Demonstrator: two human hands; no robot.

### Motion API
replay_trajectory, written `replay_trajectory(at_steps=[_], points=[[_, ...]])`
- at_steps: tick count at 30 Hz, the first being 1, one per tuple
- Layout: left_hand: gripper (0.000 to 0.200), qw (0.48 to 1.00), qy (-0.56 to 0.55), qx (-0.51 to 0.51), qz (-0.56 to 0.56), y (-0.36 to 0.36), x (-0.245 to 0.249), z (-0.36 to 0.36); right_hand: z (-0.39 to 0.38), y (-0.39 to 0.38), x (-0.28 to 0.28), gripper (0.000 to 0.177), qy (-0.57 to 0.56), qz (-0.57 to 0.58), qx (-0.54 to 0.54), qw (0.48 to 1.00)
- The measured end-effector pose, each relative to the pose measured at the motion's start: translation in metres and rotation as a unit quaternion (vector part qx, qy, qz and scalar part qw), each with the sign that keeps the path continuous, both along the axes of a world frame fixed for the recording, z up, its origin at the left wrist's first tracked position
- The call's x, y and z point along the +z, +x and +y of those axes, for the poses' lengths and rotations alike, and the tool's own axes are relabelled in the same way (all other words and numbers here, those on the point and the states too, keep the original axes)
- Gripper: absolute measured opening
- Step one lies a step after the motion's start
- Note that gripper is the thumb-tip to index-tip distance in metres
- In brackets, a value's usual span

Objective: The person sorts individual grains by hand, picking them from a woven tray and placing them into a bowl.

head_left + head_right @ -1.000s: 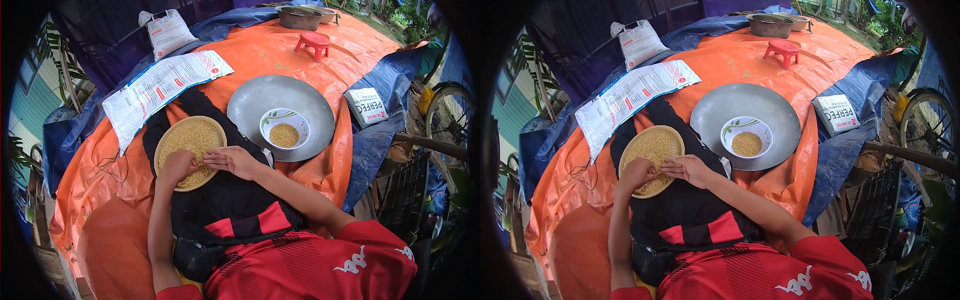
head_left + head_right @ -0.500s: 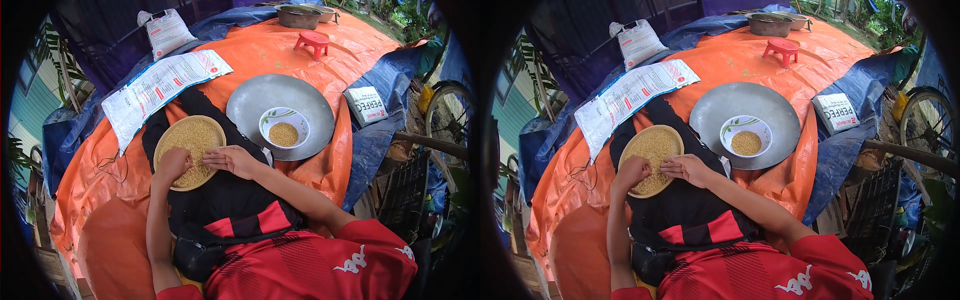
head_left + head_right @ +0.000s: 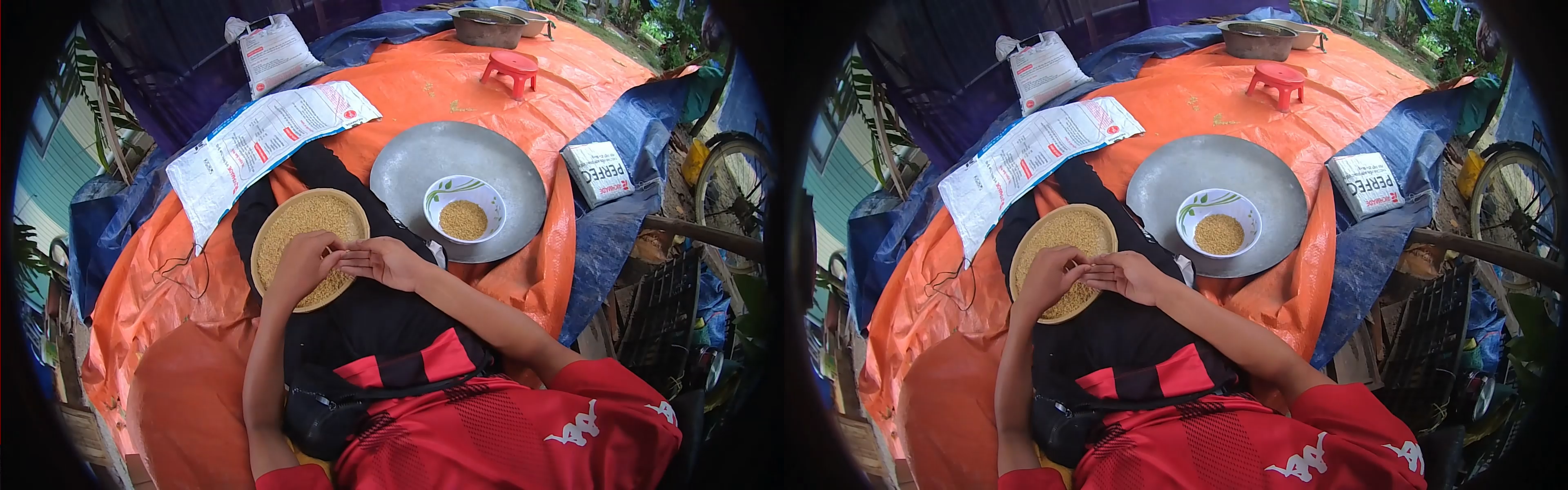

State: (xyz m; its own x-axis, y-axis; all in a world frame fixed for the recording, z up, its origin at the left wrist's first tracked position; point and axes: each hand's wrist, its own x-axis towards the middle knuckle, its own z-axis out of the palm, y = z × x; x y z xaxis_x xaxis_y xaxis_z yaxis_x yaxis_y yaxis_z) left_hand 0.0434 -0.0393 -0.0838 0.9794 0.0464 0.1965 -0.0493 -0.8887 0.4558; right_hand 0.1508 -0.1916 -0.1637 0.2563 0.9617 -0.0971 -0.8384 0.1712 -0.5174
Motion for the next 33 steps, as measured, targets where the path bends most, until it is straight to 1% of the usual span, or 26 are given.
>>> replay_trajectory(at_steps=[1,4,7,10,13,16,19,22,31,33], points=[[0.012,0.999,-0.04,-0.004,0.008,0.001,0.0,-0.003,0.0,0.001,0.0,0.036,0.001,0.003,0.005,1.0],[0.012,1.0,-0.016,0.001,-0.024,0.0,0.003,-0.002,0.0,0.004,-0.001,0.037,0.012,0.016,0.016,1.0],[0.013,0.999,0.027,0.021,-0.032,-0.002,0.001,0.016,0.001,0.005,-0.004,0.038,0.029,0.032,0.023,0.999],[0.015,0.993,0.1,0.048,0.04,-0.01,-0.008,0.036,0.002,0.006,-0.005,0.038,0.029,0.039,0.03,0.998],[0.016,0.987,0.135,0.046,0.073,-0.014,-0.019,0.035,0.004,0.006,-0.008,0.038,0.023,0.029,0.028,0.999],[0.013,0.989,0.096,0.037,0.106,-0.008,-0.033,0.041,0.004,0.005,-0.008,0.038,0.015,0.009,0.02,1.0],[0.012,0.985,0.111,0.036,0.126,-0.008,-0.031,0.041,0.004,0.004,-0.009,0.037,0.018,0.0,0.016,1.0],[0.01,0.985,0.099,0.054,0.134,-0.009,-0.025,0.04,0.003,0.004,-0.008,0.037,0.02,-0.002,0.016,1.0],[0.012,0.985,0.117,0.076,0.106,-0.011,-0.015,0.036,0.003,0.003,-0.006,0.038,0.02,0.002,0.014,1.0],[0.012,0.988,0.117,0.066,0.078,-0.012,-0.015,0.036,0.002,0.002,-0.004,0.037,0.016,0.0,0.012,1.0]])
